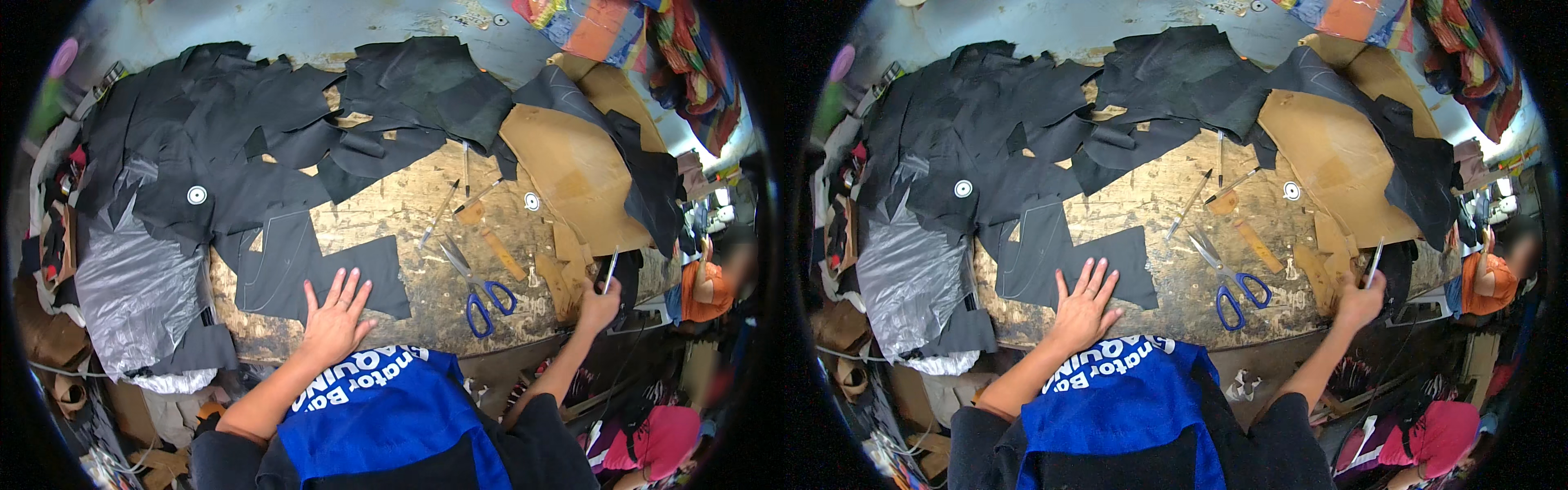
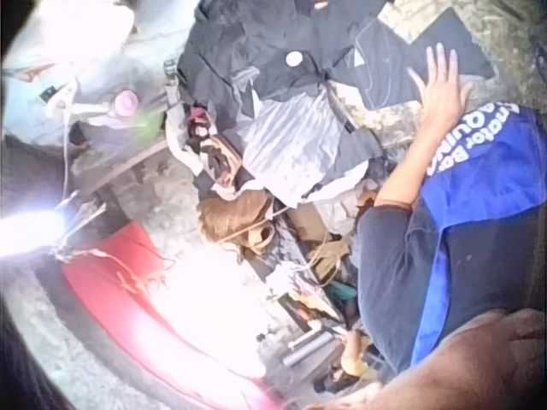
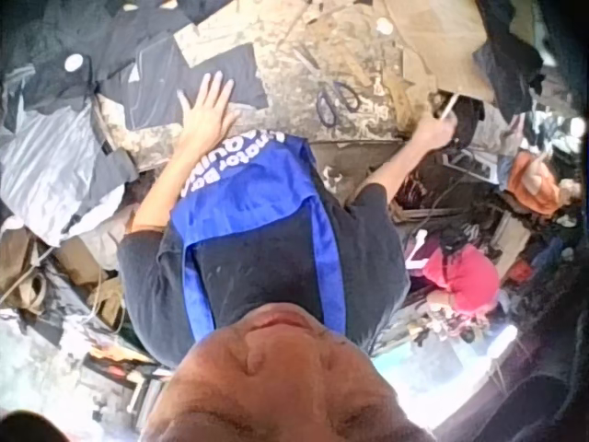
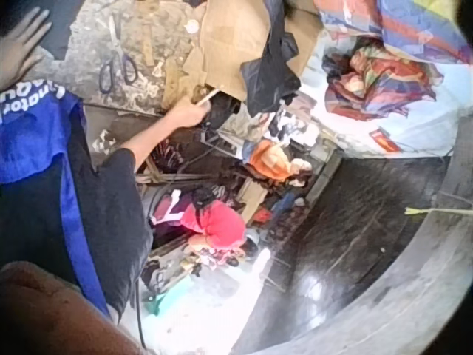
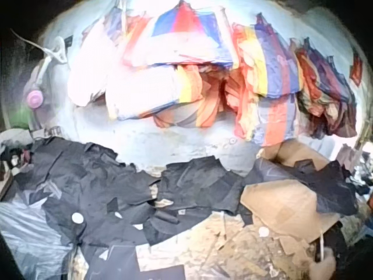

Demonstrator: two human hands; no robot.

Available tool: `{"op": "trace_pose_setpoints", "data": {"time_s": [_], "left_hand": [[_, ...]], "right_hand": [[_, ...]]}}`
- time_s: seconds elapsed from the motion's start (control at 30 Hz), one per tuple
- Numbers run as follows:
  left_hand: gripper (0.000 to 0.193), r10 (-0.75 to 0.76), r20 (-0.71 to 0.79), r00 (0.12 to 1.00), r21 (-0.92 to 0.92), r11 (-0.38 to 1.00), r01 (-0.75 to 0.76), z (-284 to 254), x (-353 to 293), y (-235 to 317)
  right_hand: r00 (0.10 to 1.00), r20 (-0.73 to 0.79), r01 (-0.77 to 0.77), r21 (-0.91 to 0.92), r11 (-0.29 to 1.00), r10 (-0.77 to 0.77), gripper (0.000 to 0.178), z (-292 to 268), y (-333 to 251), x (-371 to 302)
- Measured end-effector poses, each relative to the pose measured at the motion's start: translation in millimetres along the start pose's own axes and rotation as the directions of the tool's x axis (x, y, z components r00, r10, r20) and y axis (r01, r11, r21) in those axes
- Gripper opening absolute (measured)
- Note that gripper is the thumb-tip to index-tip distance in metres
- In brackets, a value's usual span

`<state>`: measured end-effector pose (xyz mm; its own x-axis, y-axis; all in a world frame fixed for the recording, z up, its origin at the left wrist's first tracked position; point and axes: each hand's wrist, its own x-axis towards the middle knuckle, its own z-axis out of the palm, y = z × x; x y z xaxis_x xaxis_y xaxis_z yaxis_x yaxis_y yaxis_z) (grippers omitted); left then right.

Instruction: The person marks and cuts black fabric pieces on a worktable. They use a ruler and marker to draw straight lines, then cut along the marked lines with scissors. The person repeatedly folds, aligns, and marks additional fabric sections before cutting them.

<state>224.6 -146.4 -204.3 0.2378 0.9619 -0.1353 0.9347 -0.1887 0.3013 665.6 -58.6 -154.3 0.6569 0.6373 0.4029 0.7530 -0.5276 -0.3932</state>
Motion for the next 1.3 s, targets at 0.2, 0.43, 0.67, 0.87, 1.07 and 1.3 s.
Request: {"op": "trace_pose_setpoints", "data": {"time_s": [0.2,0.43,0.67,0.87,1.07,1.3], "left_hand": [[0.056,0.013,-0.060,0.998,-0.037,0.999,-0.015,6.5,18.0,3.8],[0.063,0.111,0.099,0.989,-0.323,0.943,-0.074,-7.9,-34.6,-2.8],[0.062,0.129,0.109,0.986,-0.400,0.913,-0.076,-14.5,-44.7,-1.3],[0.058,0.120,-0.027,0.992,-0.425,0.897,-0.120,-11.9,-47.5,2.0],[0.051,-0.064,-0.332,0.941,-0.359,0.931,-0.064,-7.9,-35.6,-0.1],[0.085,-0.217,-0.082,0.973,-0.126,0.970,0.206,-0.5,-17.3,-6.0]], "right_hand": [[0.816,0.441,0.288,0.253,0.924,-0.375,0.038,51.2,-49.3,-58.7],[0.804,0.526,0.025,0.434,0.900,-0.276,0.022,58.8,-74.9,-50.0],[0.206,0.766,-0.412,0.633,0.655,-0.609,0.022,44.5,-184.6,-110.6],[-0.352,0.546,-0.077,0.793,0.605,-0.760,0.024,66.2,-265.2,-168.4],[-0.551,0.461,0.174,0.878,0.445,-0.695,0.024,94.6,-320.7,-193.2],[-0.335,0.571,0.371,0.811,0.452,-0.750,0.043,95.6,-347.3,-213.0]]}}
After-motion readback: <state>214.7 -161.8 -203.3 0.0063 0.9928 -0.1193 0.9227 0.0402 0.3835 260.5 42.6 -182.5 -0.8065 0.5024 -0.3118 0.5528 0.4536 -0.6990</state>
